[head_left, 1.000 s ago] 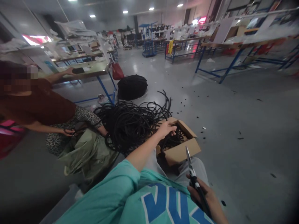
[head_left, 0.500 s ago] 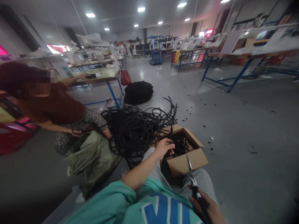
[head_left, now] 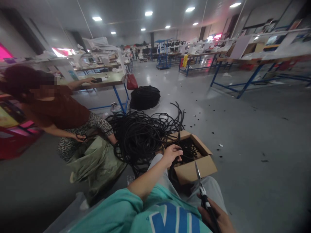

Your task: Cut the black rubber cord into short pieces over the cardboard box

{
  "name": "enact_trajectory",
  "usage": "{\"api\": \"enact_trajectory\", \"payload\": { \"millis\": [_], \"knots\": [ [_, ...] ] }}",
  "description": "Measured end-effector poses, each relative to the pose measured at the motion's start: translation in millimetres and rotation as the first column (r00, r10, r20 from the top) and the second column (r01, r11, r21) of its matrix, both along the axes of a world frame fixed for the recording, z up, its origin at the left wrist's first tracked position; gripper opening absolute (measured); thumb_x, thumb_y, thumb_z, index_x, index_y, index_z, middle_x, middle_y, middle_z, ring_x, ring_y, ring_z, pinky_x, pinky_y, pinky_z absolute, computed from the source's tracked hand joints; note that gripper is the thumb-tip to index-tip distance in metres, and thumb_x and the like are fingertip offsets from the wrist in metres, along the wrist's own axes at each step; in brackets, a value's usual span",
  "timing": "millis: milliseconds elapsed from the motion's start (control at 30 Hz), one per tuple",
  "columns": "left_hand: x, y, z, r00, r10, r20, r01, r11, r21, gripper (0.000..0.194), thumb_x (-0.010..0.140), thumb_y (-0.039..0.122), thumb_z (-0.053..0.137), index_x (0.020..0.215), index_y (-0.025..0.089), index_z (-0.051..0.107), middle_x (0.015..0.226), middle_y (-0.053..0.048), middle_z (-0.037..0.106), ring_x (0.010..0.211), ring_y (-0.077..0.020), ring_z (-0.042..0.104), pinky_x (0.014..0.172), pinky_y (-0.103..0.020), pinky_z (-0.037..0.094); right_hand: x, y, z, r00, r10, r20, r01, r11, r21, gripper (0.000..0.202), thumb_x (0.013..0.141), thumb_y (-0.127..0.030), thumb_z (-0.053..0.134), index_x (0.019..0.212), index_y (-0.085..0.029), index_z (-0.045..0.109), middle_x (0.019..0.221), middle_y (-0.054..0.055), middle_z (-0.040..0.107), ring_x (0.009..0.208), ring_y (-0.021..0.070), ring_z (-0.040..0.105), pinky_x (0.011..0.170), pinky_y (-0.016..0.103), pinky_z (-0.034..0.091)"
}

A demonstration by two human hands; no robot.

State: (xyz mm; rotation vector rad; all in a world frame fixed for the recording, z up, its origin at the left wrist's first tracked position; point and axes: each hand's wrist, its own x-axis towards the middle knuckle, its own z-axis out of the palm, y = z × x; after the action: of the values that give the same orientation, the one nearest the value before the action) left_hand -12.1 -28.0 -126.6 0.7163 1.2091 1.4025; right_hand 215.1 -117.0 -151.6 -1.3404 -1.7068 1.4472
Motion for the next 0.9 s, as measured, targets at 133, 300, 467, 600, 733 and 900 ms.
{"api": "enact_trajectory", "payload": {
  "millis": [133, 300, 467, 600, 733, 900],
  "knots": [
    [0, -1, 2.3, 1.0, 0.0, -0.003, 0.0, 1.0, -0.006, 0.039, 0.054, 0.033, 0.071, 0.08, 0.013, 0.05, 0.056, 0.003, 0.059, 0.037, -0.0087, 0.052, 0.037, -0.02, 0.036, -4, -2, 3.1, 0.994, -0.102, -0.037, 0.098, 0.991, -0.095, 0.049, 0.057, -0.058, 0.063, 0.09, -0.021, 0.069, 0.049, 0.001, 0.048, 0.041, 0.0169, 0.042, 0.042, 0.031, 0.037],
    [1, -2, 3.2, 1.0, 0.009, 0.002, -0.009, 1.0, -0.01, 0.038, 0.054, 0.033, 0.072, 0.078, 0.013, 0.05, 0.055, 0.003, 0.058, 0.036, -0.0087, 0.052, 0.037, -0.02, 0.036, -6, -2, 8.5, 0.993, -0.112, -0.036, 0.109, 0.991, -0.076, 0.048, 0.055, -0.057, 0.064, 0.087, -0.022, 0.07, 0.054, 0.002, 0.053, 0.043, 0.0163, 0.043, 0.044, 0.031, 0.038],
    [2, -2, 3.3, 1.0, 0.007, 0.012, -0.007, 1.0, -0.014, 0.04, 0.052, 0.033, 0.073, 0.078, 0.013, 0.05, 0.055, 0.003, 0.058, 0.036, -0.0089, 0.051, 0.037, -0.02, 0.037, -4, -2, 7.3, 0.998, -0.066, -0.025, 0.064, 0.995, -0.08, 0.05, 0.059, -0.059, 0.061, 0.092, -0.022, 0.069, 0.048, 0.0, 0.047, 0.041, 0.0149, 0.041, 0.041, 0.029, 0.036],
    [2, -3, 3.7, 1.0, 0.004, 0.014, -0.004, 1.0, -0.014, 0.041, 0.052, 0.034, 0.073, 0.078, 0.013, 0.05, 0.054, 0.004, 0.057, 0.036, -0.0087, 0.052, 0.038, -0.02, 0.037, -4, -2, 7.2, 0.997, -0.075, -0.007, 0.075, 0.997, -0.025, 0.05, 0.059, -0.057, 0.062, 0.091, -0.019, 0.07, 0.051, 0.0, 0.05, 0.043, 0.0141, 0.045, 0.045, 0.027, 0.04],
    [3, -3, 4.5, 1.0, 0.008, 0.018, -0.007, 1.0, -0.008, 0.045, 0.05, 0.038, 0.074, 0.078, 0.013, 0.051, 0.055, 0.003, 0.058, 0.037, -0.0088, 0.052, 0.039, -0.021, 0.037, -5, -2, 9.2, 0.997, -0.082, -0.008, 0.081, 0.996, -0.033, 0.055, 0.06, -0.06, 0.059, 0.092, -0.017, 0.07, 0.055, 0.001, 0.055, 0.043, 0.0135, 0.045, 0.044, 0.026, 0.04],
    [4, -2, 7.1, 1.0, 0.015, 0.025, -0.015, 1.0, 0.016, 0.051, 0.051, 0.045, 0.073, 0.086, 0.011, 0.056, 0.058, 0.002, 0.057, 0.04, -0.0089, 0.053, 0.042, -0.022, 0.036, -5, -1, 14.3, 0.998, -0.061, 0.029, 0.06, 0.998, 0.012, 0.057, 0.06, -0.062, 0.059, 0.092, -0.016, 0.07, 0.056, 0.002, 0.058, 0.047, 0.016, 0.05, 0.048, 0.027, 0.044]
  ]
}}
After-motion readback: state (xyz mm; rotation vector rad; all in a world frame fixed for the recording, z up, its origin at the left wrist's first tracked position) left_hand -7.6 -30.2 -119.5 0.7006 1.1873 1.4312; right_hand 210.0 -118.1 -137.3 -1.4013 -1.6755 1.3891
